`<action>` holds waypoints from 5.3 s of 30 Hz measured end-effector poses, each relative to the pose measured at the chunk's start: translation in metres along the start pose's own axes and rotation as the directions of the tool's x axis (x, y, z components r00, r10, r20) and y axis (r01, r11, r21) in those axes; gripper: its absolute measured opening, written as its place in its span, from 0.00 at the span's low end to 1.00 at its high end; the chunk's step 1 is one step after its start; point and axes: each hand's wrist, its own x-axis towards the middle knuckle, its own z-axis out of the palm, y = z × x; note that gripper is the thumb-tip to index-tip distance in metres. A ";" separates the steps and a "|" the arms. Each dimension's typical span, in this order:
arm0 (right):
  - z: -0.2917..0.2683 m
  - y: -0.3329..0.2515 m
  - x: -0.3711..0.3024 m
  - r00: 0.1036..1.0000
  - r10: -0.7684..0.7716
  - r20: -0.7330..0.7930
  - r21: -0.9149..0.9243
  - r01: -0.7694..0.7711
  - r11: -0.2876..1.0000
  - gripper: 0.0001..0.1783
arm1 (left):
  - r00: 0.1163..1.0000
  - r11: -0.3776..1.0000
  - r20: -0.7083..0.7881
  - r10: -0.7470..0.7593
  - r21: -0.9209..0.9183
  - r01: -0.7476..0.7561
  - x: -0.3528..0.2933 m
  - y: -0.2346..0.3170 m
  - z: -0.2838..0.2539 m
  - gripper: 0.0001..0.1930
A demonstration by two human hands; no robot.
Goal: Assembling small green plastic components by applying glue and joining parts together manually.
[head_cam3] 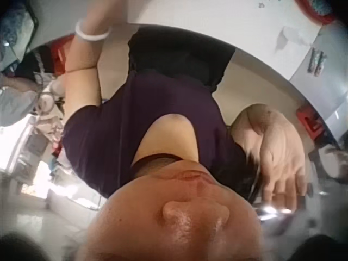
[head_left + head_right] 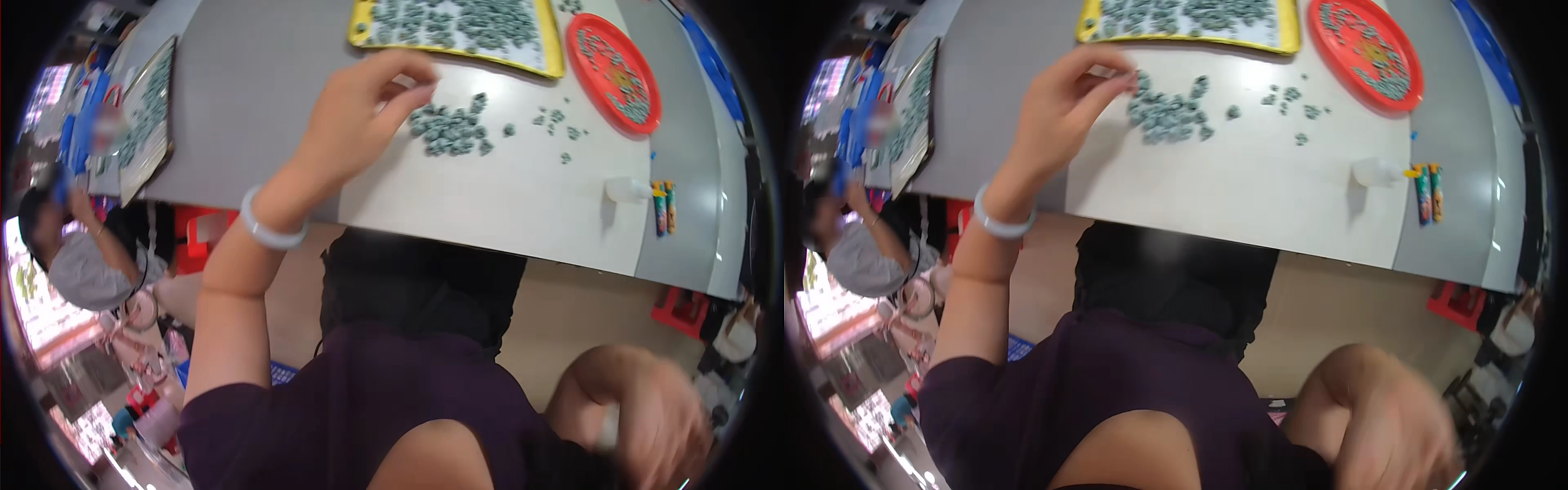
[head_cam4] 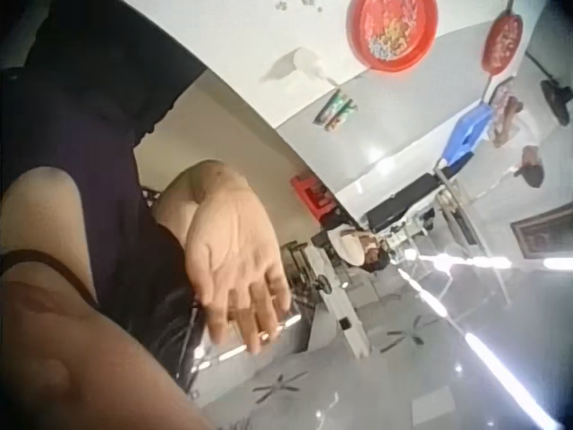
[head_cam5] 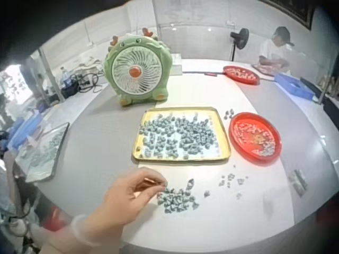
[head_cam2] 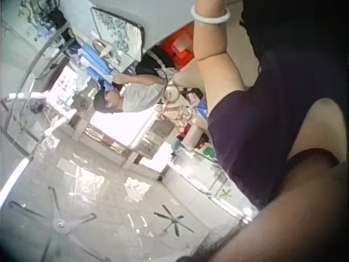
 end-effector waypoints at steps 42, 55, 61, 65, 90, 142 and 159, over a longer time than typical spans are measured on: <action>0.071 -0.061 -0.091 0.333 0.528 0.781 -0.302 -0.539 0.786 0.20 | 0.994 0.992 0.034 -0.100 -0.074 0.102 -0.063 -0.002 0.044 0.11; 0.068 -0.061 -0.095 0.364 0.537 0.761 -0.294 -0.545 0.785 0.18 | 0.997 0.995 0.019 -0.081 -0.053 0.082 -0.063 -0.002 0.047 0.11; 0.066 -0.061 -0.096 0.362 0.574 0.735 -0.320 -0.561 0.763 0.19 | 0.995 0.994 0.024 -0.093 -0.058 0.094 -0.063 -0.001 0.047 0.11; 0.065 -0.060 -0.094 0.322 0.539 0.778 -0.315 -0.543 0.779 0.20 | 0.995 0.993 0.020 -0.099 -0.067 0.100 -0.063 -0.001 0.048 0.10; 0.045 -0.018 -0.130 0.311 0.759 0.572 -0.350 -0.744 0.570 0.12 | 0.993 0.992 0.070 -0.097 -0.070 0.101 -0.063 0.000 0.053 0.11; 0.108 -0.067 -0.100 -0.251 0.416 0.874 -0.242 -0.967 -0.075 0.05 | 1.000 0.996 0.003 0.024 -0.082 -0.024 -0.062 -0.006 0.052 0.11; 0.109 -0.070 -0.108 -0.310 0.390 0.867 -0.238 -0.945 -0.222 0.03 | 1.000 0.995 0.015 0.025 -0.098 -0.023 -0.063 -0.007 0.049 0.11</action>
